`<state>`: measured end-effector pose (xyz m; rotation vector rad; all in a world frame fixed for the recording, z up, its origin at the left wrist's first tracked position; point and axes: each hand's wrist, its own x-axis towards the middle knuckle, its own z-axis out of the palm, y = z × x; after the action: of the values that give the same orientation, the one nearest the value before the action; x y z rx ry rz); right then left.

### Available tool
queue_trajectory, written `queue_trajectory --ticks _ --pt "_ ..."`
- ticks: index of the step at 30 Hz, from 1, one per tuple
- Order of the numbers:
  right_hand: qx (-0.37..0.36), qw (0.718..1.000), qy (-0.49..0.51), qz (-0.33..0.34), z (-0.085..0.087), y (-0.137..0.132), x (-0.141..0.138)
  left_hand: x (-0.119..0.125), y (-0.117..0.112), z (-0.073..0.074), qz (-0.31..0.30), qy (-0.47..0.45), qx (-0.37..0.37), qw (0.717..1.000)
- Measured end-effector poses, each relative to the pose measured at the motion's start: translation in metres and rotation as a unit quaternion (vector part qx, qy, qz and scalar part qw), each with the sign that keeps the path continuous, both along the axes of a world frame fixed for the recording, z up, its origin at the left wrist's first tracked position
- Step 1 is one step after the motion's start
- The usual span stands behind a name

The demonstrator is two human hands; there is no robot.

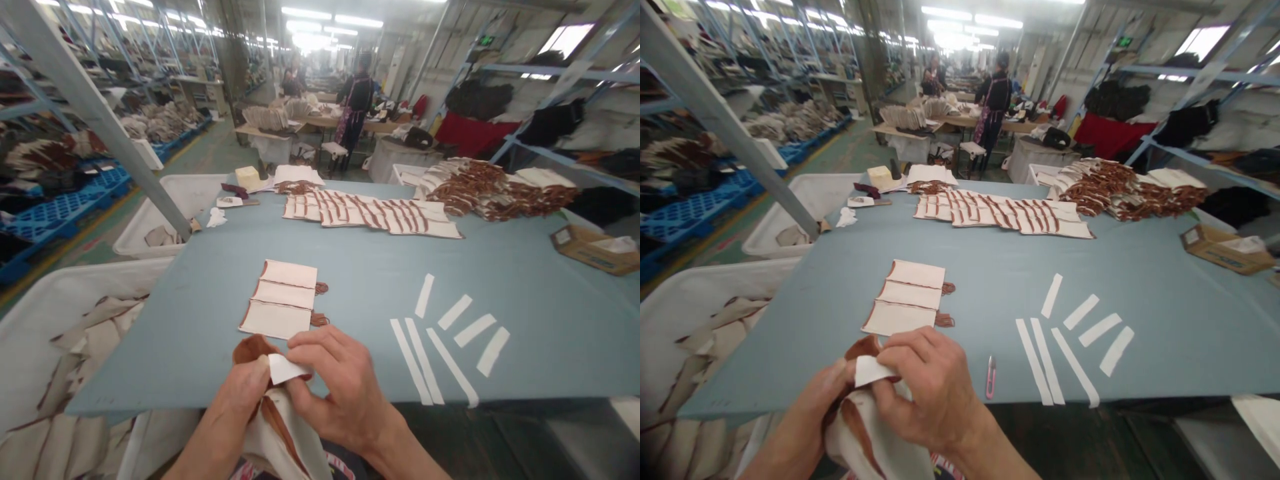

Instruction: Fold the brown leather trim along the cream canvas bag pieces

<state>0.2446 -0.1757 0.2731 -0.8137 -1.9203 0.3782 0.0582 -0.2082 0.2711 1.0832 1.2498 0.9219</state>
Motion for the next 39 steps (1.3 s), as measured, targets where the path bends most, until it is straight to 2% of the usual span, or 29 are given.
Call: queue_trajectory --ticks 3,6,8,10,12,15,18,21,24,29,33,36,39 --pt "-0.021 0.999 0.026 0.007 0.001 -0.003 0.0 -0.003 0.001 -0.009 -0.034 -0.044 -0.035 0.998" --pt "-0.088 0.993 0.083 -0.005 0.001 -0.008 0.0 0.001 0.002 -0.006 -0.07 -0.077 -0.045 0.994" --pt "-0.187 0.971 0.143 -0.042 -0.002 -0.011 0.0 0.004 0.003 0.002 -0.074 -0.093 -0.048 0.992" --pt "-0.277 0.934 0.209 -0.082 -0.006 -0.014 0.001 0.006 0.003 0.01 -0.055 -0.069 -0.048 0.995" --pt "-0.323 0.905 0.253 -0.111 -0.011 -0.017 0.004 0.006 0.001 0.017 -0.044 -0.022 -0.048 0.998" --pt "-0.338 0.895 0.262 -0.124 -0.019 -0.025 0.008 0.007 -0.001 0.02 -0.025 -0.01 -0.06 0.998" --pt "-0.336 0.903 0.245 -0.111 -0.025 -0.032 0.01 0.007 0.001 0.016 0.004 -0.067 -0.099 0.993" --pt "-0.317 0.917 0.222 -0.1 -0.024 -0.035 0.011 0.006 0.005 0.01 -0.024 -0.123 -0.159 0.979" --pt "-0.306 0.931 0.18 -0.083 -0.014 -0.035 0.016 0.005 0.008 0.006 -0.045 -0.15 -0.182 0.971" --pt "-0.373 0.922 0.091 -0.046 0.007 -0.038 0.021 0.005 0.013 0.01 -0.028 -0.132 -0.172 0.976" --pt "-0.386 0.919 0.042 -0.074 0.01 -0.04 0.016 0.002 0.019 0.011 -0.039 -0.117 -0.132 0.984" --pt "-0.385 0.917 0.037 -0.1 0.013 -0.036 0.01 -0.002 0.02 0.011 -0.053 -0.105 -0.117 0.986" --pt "-0.39 0.915 0.04 -0.098 0.022 -0.03 0.006 -0.003 0.019 0.012 -0.048 -0.081 -0.1 0.991"
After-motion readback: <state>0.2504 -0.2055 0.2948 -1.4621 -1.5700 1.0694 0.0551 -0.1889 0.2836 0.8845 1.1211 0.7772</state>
